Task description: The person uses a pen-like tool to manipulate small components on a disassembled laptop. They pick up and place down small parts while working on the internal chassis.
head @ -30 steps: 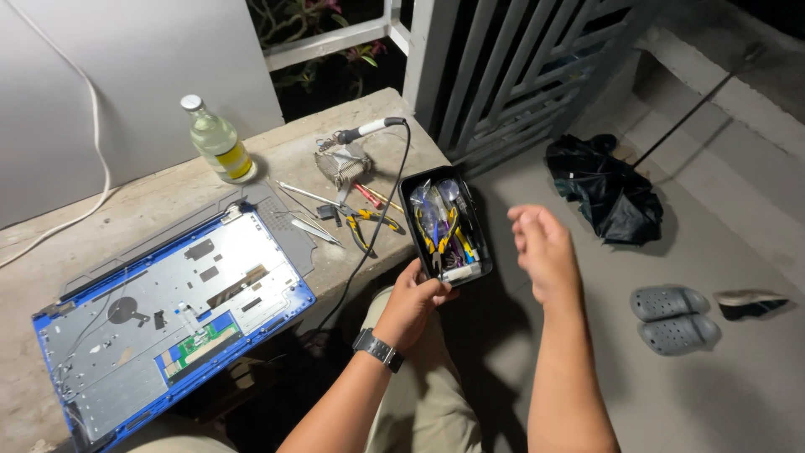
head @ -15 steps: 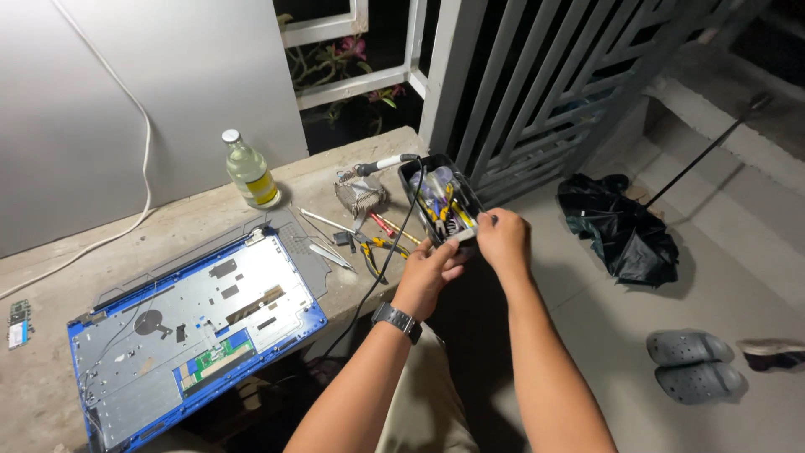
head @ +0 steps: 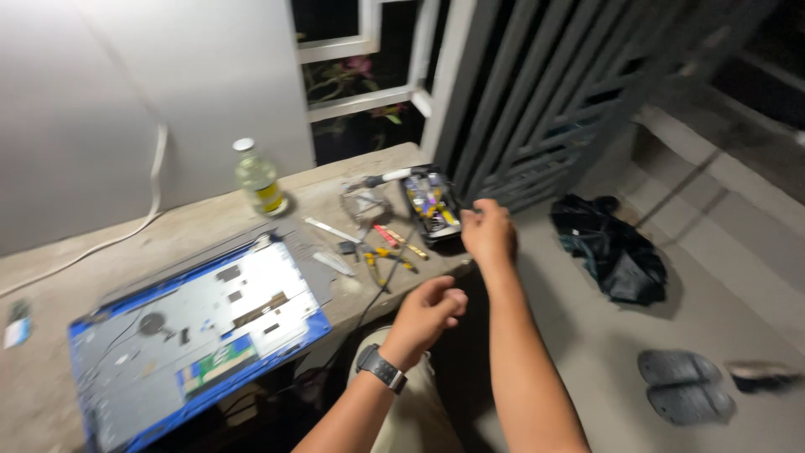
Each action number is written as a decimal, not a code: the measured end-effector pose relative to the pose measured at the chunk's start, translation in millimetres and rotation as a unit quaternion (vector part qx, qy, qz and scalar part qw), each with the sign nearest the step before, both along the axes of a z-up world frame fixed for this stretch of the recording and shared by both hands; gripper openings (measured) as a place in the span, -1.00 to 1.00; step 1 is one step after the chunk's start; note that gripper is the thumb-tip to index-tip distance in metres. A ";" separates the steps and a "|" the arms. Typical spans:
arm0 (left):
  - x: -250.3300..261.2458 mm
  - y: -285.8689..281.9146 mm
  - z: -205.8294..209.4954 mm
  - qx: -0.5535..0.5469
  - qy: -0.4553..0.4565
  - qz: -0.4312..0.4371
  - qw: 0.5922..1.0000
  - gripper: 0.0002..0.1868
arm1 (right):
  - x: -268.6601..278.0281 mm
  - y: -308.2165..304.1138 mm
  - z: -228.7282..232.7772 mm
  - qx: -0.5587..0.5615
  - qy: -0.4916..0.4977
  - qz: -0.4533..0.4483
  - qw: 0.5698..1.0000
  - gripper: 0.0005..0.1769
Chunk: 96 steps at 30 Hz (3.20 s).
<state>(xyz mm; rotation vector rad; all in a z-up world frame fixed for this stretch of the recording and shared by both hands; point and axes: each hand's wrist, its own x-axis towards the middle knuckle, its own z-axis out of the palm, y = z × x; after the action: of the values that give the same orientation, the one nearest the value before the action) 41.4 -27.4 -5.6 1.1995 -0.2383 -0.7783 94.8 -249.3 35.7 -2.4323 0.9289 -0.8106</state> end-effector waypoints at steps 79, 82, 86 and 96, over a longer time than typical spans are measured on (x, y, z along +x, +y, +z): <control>218.3 565.6 -16.1 -0.077 -0.093 0.497 0.859 -0.78 | 153.0 571.2 48.9 0.534 -0.105 0.536 0.645 -0.81; 221.0 565.9 -13.6 -0.089 -0.096 0.483 0.866 -0.81 | 157.9 576.8 43.7 0.533 -0.104 0.543 0.641 -0.81; 217.5 567.2 -2.8 -0.093 -0.100 0.485 0.864 -0.81 | 163.2 582.5 36.5 0.462 -0.092 0.570 0.673 -0.75; 224.9 575.1 -14.3 -0.042 -0.132 0.469 0.872 -0.79 | 177.4 573.9 25.9 0.368 -0.090 0.590 0.713 -0.78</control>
<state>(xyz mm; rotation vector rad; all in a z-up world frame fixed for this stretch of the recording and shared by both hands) 266.2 547.6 -19.9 1.1571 0.1022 0.2504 272.2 324.5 61.6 -1.6161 -0.4263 -0.0939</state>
